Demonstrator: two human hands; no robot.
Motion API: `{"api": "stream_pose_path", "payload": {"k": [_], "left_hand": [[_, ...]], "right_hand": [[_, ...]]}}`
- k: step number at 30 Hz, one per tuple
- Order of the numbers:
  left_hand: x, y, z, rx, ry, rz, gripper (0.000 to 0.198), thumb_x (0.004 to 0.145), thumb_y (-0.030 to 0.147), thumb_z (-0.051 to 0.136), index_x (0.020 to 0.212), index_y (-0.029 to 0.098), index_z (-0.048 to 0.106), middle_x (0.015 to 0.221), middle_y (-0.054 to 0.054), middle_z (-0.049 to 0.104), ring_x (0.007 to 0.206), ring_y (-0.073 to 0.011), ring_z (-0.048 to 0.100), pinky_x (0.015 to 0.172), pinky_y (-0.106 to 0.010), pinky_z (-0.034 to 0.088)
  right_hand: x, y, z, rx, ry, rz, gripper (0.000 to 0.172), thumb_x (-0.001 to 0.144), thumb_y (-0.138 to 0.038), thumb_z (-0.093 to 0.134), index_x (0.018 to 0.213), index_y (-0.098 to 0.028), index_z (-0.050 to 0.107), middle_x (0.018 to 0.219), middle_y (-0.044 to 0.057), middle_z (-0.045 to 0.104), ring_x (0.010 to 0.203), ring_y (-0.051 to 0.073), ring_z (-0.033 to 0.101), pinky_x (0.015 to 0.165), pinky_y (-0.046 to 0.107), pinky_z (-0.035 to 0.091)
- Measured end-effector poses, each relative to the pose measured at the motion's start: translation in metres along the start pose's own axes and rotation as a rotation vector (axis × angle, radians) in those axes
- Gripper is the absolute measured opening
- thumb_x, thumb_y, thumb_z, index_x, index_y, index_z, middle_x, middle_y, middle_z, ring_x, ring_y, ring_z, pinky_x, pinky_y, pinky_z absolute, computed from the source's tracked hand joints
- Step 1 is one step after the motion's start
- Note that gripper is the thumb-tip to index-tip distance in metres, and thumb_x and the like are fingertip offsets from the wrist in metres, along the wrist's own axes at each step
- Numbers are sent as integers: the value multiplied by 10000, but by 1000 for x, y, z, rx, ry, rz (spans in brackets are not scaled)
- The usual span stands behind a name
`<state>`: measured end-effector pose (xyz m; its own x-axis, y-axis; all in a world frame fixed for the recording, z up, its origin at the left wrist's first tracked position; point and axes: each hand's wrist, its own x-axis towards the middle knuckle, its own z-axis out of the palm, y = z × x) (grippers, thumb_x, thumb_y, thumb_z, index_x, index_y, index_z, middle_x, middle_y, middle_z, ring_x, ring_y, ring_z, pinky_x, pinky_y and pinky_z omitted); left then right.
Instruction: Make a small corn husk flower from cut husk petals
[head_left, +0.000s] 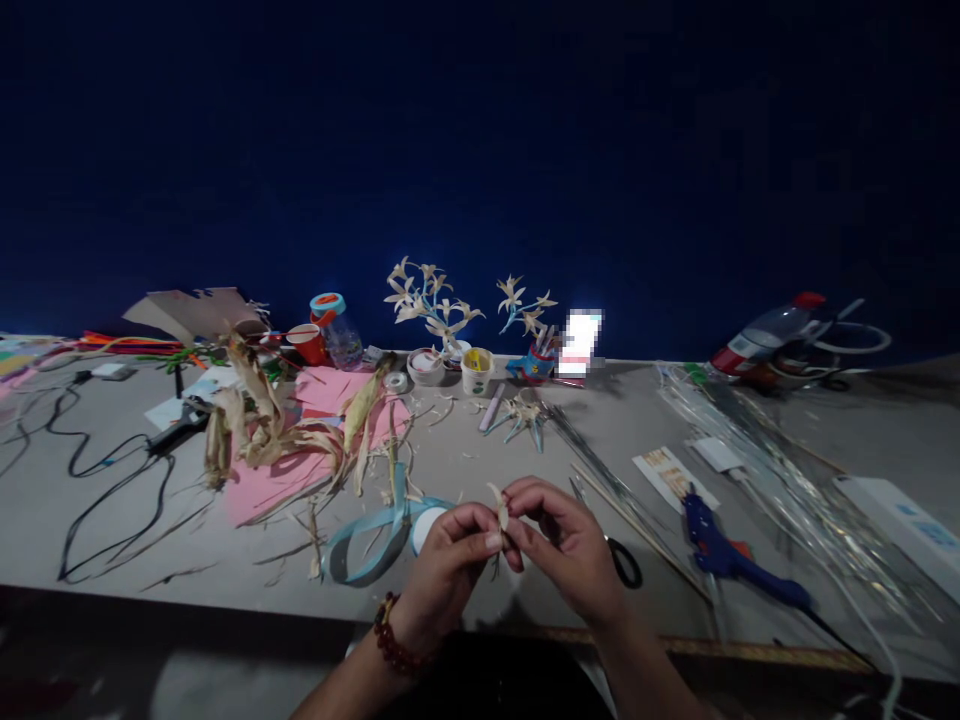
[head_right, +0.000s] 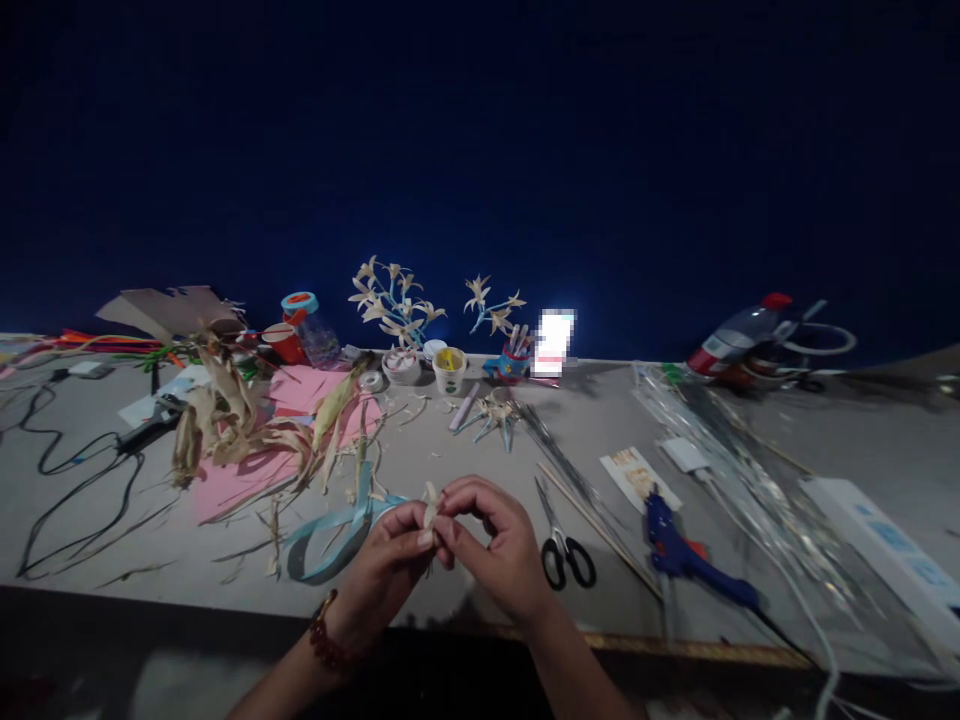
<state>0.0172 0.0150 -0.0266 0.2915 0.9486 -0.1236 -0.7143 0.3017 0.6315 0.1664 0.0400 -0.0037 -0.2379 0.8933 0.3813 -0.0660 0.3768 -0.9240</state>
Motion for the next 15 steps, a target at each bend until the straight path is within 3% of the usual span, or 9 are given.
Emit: {"api": "stream_pose_path", "payload": {"k": [6, 15], "left_hand": [[0, 1, -1, 6, -44, 27, 168, 736, 246, 840, 698, 139, 716, 634, -42, 724, 659, -154, 644, 728, -266, 460], [1, 0, -1, -32, 23, -19, 242, 638, 293, 917, 686, 156, 724, 602, -25, 733, 589, -138, 649, 661, -245, 477]], "right_hand": [[-5, 0, -2, 133, 43, 126, 94, 899, -307, 706, 867, -219, 714, 936, 59, 671, 876, 193, 661, 747, 269, 543], [-4, -6, 4, 33, -29, 11, 58, 918, -235, 652, 901, -216, 704, 944, 64, 678, 911, 207, 662, 833, 314, 522]]}}
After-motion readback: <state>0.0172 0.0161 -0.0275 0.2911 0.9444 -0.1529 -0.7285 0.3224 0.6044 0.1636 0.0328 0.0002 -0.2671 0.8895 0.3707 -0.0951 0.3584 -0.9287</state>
